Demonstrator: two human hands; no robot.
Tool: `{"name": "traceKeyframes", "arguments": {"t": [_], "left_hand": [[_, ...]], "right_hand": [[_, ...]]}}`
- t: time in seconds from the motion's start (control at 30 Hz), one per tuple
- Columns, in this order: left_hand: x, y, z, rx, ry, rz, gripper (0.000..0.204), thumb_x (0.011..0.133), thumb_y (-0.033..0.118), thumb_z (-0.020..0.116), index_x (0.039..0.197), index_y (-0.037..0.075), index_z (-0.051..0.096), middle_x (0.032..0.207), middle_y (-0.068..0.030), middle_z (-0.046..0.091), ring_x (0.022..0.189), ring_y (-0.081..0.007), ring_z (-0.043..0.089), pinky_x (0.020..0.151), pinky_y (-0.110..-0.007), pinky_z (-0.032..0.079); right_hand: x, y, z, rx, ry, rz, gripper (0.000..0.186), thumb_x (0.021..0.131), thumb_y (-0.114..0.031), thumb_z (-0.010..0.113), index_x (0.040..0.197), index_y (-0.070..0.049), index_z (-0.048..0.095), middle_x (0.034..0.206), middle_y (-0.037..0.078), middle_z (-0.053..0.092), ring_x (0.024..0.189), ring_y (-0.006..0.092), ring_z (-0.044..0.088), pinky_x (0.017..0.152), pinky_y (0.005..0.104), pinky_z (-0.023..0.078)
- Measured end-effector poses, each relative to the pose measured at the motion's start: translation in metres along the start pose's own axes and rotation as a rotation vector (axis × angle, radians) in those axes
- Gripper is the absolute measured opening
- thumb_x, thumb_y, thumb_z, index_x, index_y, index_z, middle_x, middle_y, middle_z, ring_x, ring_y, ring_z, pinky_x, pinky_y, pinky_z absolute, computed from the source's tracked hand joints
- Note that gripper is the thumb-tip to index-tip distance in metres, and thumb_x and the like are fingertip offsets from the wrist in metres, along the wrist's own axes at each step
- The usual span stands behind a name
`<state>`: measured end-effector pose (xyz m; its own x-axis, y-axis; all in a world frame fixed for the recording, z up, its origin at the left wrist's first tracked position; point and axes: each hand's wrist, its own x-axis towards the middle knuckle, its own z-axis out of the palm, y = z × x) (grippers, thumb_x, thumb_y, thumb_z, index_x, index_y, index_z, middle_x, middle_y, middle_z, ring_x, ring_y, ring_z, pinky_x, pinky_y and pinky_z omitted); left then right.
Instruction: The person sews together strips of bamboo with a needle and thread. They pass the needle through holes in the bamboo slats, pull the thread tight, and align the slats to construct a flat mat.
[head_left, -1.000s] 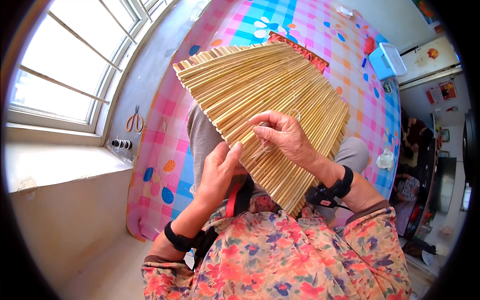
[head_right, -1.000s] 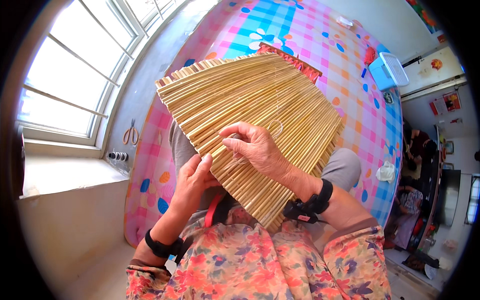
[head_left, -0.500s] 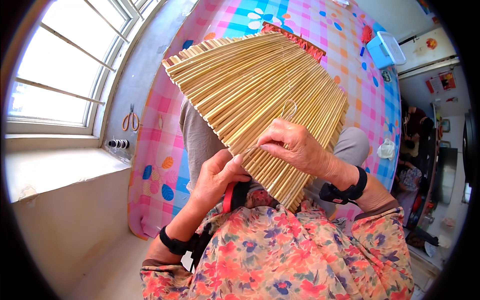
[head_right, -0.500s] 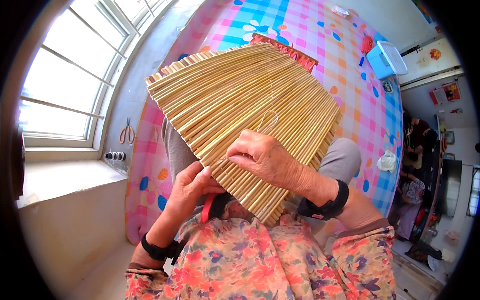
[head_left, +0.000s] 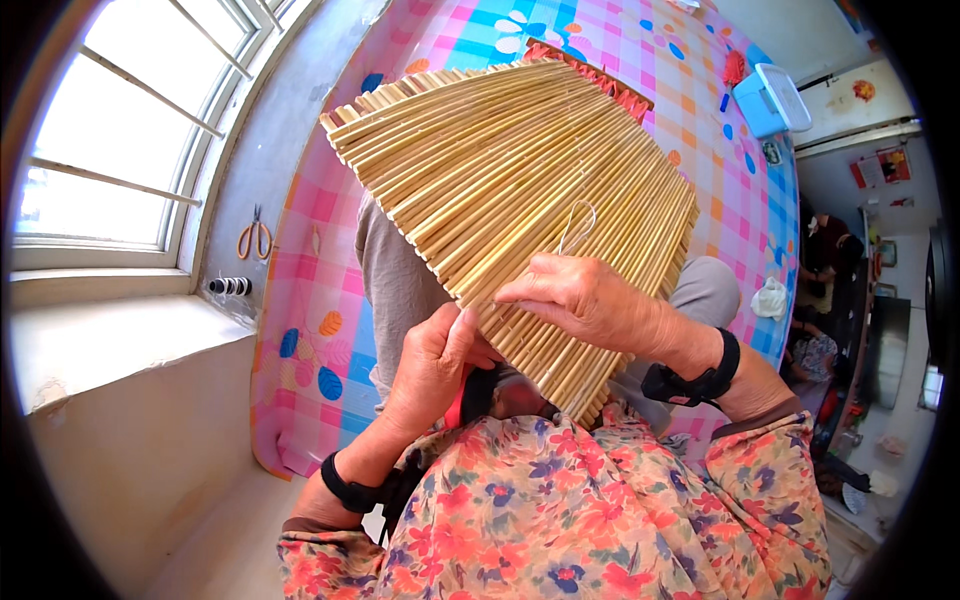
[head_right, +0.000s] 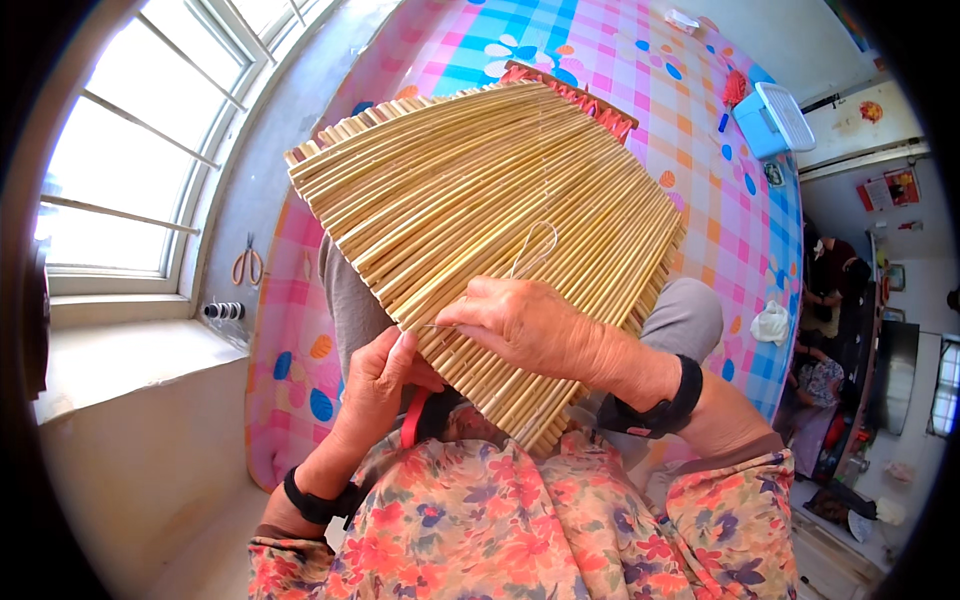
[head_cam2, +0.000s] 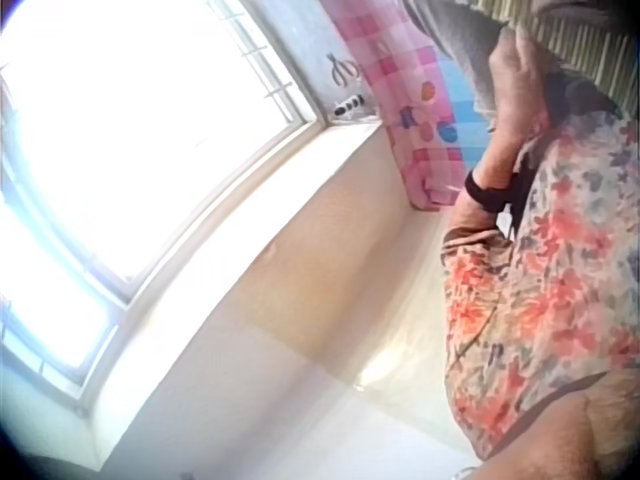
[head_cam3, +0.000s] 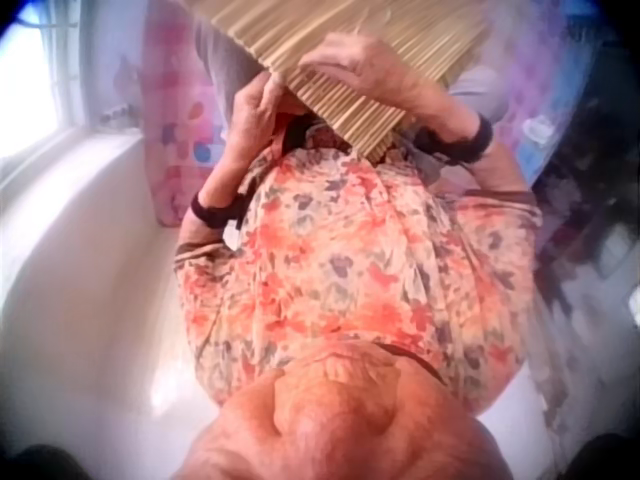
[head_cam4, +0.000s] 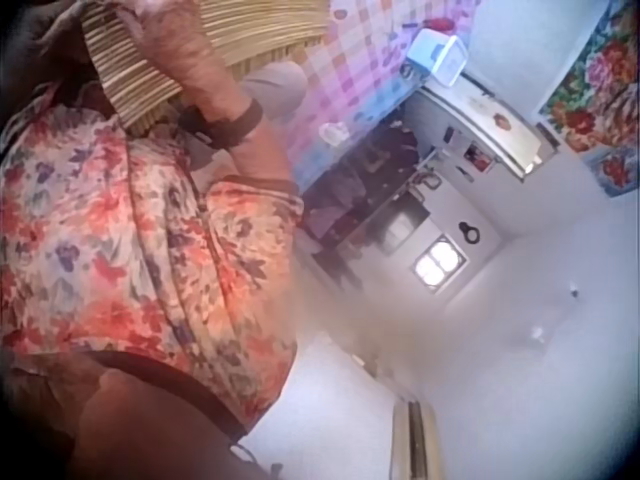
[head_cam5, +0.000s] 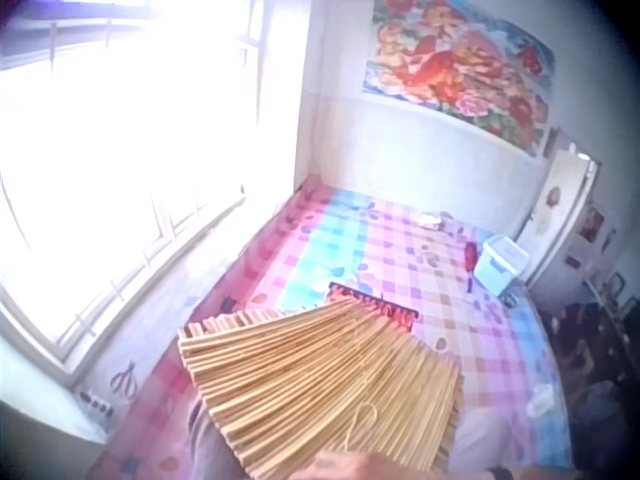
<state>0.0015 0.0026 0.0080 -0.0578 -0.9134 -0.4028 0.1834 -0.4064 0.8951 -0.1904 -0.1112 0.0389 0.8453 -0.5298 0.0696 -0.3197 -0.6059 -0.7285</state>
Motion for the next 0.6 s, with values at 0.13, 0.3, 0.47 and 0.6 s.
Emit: {"name": "traceKeyframes", "arguments": {"t": [0.13,0.3,0.47,0.6], "left_hand": [[0.003,-0.002,0.001,-0.011,0.038,-0.028,0.031,0.104,0.026,0.048,0.092,-0.001,0.058,0.074,-0.0085,0.067,0.068,-0.0121,0.066,0.063,-0.026,0.053],[0.004,0.001,0.002,0.075,0.070,-0.025,0.029,0.102,0.024,0.051,0.089,-0.001,0.058,0.073,-0.0070,0.066,0.067,-0.0103,0.063,0.064,-0.026,0.052],[0.004,-0.004,0.003,0.042,0.083,-0.012,0.028,0.102,0.024,0.051,0.090,-0.001,0.059,0.072,-0.0052,0.065,0.068,-0.0097,0.061,0.065,-0.026,0.051],[0.005,-0.005,0.002,0.003,0.065,-0.024,0.028,0.102,0.024,0.051,0.093,-0.001,0.060,0.073,-0.0048,0.065,0.069,-0.0097,0.061,0.065,-0.026,0.051]], "right_hand": [[0.003,0.000,-0.006,-0.050,-0.056,-0.022,0.018,0.092,-0.014,0.062,0.108,-0.011,0.070,0.080,0.010,0.057,0.075,0.0296,0.062,0.064,0.0394,0.051],[0.009,-0.005,-0.012,-0.136,-0.129,-0.015,0.018,0.092,-0.016,0.062,0.107,-0.013,0.070,0.080,0.010,0.058,0.076,0.0292,0.062,0.065,0.0395,0.052],[0.013,-0.005,-0.016,-0.106,-0.162,-0.014,0.019,0.091,-0.015,0.062,0.108,-0.012,0.070,0.081,0.010,0.059,0.079,0.0296,0.063,0.067,0.0396,0.052],[0.015,-0.003,-0.017,-0.068,-0.187,-0.009,0.019,0.092,-0.014,0.061,0.108,-0.012,0.070,0.082,0.011,0.060,0.081,0.0304,0.064,0.070,0.0397,0.053]]}}
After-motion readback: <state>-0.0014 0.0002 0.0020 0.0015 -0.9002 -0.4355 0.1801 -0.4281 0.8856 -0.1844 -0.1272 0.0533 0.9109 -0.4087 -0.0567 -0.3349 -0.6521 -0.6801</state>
